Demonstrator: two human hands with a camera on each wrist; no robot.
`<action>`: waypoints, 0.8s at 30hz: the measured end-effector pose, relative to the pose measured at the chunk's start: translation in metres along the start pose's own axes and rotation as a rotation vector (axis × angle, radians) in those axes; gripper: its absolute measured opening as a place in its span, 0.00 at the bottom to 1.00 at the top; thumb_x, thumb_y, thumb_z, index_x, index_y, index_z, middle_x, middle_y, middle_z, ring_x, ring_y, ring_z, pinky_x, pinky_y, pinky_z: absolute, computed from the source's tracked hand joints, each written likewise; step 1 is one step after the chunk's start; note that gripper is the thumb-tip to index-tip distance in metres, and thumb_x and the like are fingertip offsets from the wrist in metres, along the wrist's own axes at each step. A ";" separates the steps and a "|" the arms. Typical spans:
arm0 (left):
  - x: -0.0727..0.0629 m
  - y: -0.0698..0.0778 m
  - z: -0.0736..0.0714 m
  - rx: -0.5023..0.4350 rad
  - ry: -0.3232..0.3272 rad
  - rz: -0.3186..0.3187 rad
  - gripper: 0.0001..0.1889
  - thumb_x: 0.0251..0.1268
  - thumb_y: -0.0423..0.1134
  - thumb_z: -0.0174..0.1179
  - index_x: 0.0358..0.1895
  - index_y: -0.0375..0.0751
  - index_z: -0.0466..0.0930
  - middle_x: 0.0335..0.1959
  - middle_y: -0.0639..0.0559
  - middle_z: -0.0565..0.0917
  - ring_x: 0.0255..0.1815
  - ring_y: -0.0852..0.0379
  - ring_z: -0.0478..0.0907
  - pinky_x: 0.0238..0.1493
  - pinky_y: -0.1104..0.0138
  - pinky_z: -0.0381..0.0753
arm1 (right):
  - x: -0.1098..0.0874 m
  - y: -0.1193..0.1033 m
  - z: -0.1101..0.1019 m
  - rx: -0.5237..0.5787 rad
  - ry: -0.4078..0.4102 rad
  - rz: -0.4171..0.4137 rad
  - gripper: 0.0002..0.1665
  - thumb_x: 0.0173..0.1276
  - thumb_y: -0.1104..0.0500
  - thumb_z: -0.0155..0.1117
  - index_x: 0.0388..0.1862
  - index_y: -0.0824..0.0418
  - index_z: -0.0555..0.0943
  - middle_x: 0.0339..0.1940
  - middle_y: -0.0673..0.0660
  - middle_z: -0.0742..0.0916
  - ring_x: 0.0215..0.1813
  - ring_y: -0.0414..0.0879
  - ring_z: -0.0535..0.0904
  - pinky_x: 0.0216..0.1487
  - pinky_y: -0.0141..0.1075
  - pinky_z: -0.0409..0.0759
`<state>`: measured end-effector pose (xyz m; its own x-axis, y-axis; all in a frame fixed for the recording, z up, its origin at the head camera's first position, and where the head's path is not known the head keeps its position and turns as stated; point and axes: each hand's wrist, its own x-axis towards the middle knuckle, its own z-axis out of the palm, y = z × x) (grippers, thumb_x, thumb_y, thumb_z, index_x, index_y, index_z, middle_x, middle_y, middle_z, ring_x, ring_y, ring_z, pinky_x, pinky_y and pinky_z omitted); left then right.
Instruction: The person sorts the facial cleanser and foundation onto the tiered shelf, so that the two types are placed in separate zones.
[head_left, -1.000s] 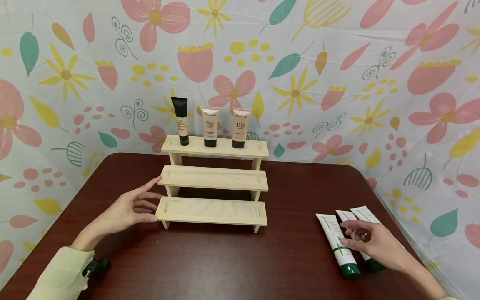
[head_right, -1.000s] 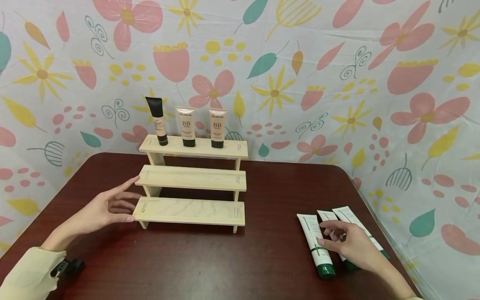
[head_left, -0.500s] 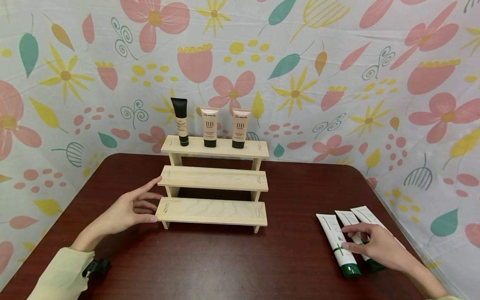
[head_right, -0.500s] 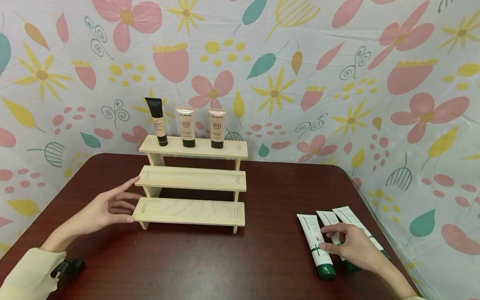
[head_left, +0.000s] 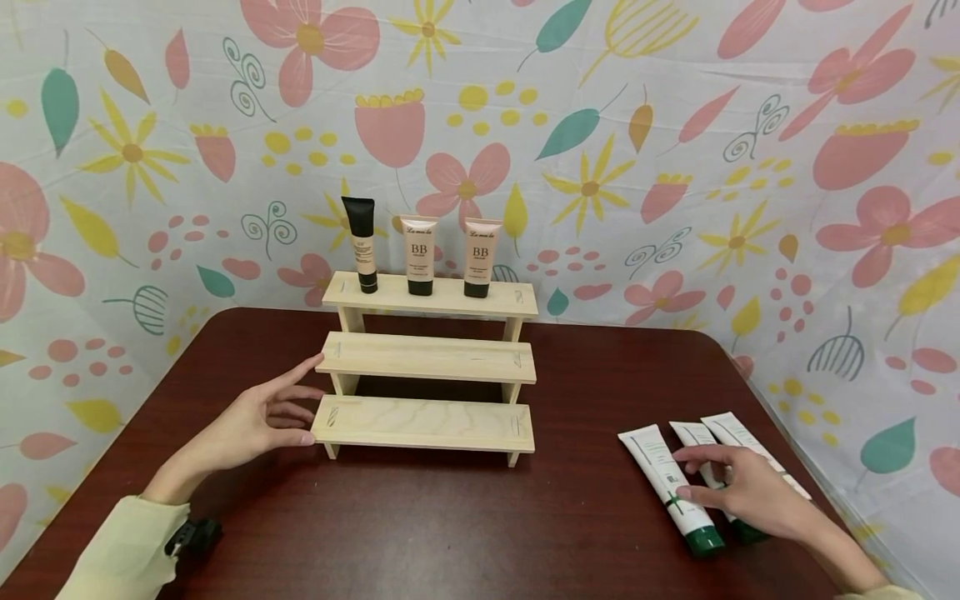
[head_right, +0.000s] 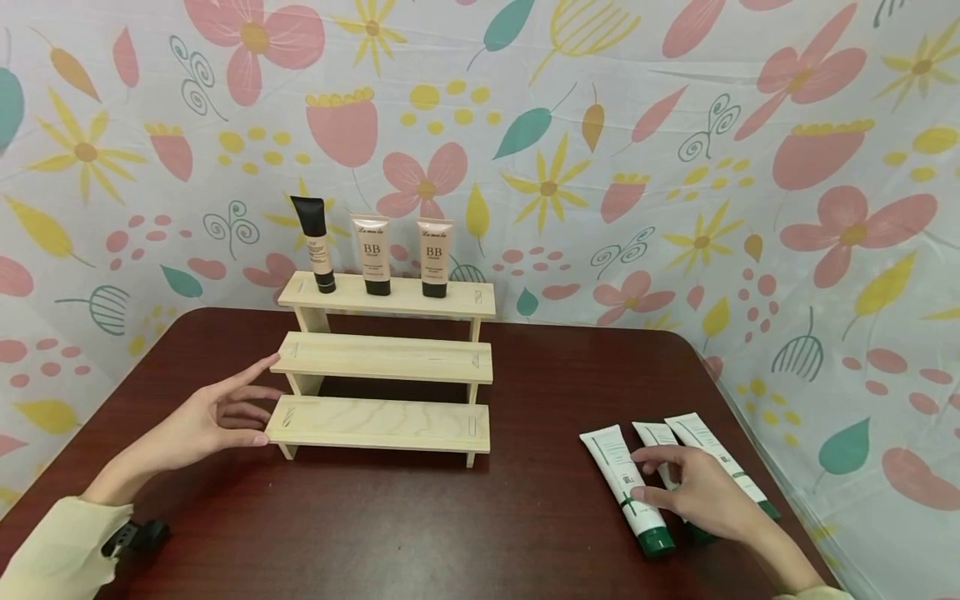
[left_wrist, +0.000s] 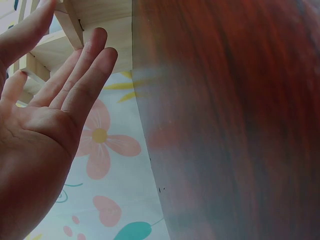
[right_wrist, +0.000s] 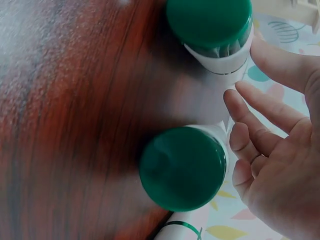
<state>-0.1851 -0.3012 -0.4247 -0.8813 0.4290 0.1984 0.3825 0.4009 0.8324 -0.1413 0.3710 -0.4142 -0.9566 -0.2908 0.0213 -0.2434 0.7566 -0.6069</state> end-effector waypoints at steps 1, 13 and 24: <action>0.000 0.000 0.000 -0.001 -0.001 0.001 0.55 0.59 0.32 0.79 0.87 0.51 0.54 0.61 0.34 0.83 0.48 0.50 0.88 0.49 0.62 0.87 | 0.001 0.000 0.001 -0.004 0.003 -0.007 0.21 0.64 0.55 0.82 0.54 0.57 0.88 0.37 0.51 0.84 0.25 0.39 0.69 0.22 0.32 0.68; 0.000 -0.004 -0.002 -0.005 -0.004 0.001 0.56 0.58 0.32 0.79 0.87 0.52 0.54 0.62 0.35 0.82 0.49 0.51 0.88 0.49 0.62 0.87 | 0.012 -0.005 0.008 0.091 -0.062 -0.122 0.24 0.66 0.61 0.79 0.57 0.67 0.82 0.37 0.52 0.83 0.27 0.42 0.74 0.25 0.35 0.71; 0.001 -0.003 -0.001 0.004 -0.001 0.007 0.56 0.59 0.31 0.79 0.87 0.52 0.54 0.61 0.34 0.82 0.48 0.51 0.88 0.49 0.61 0.87 | 0.018 -0.008 0.007 0.117 -0.173 -0.059 0.27 0.71 0.58 0.76 0.62 0.71 0.79 0.40 0.56 0.82 0.33 0.42 0.80 0.32 0.35 0.78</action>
<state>-0.1870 -0.3029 -0.4266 -0.8783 0.4324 0.2041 0.3900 0.4008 0.8290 -0.1552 0.3556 -0.4145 -0.8971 -0.4360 -0.0708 -0.2681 0.6648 -0.6972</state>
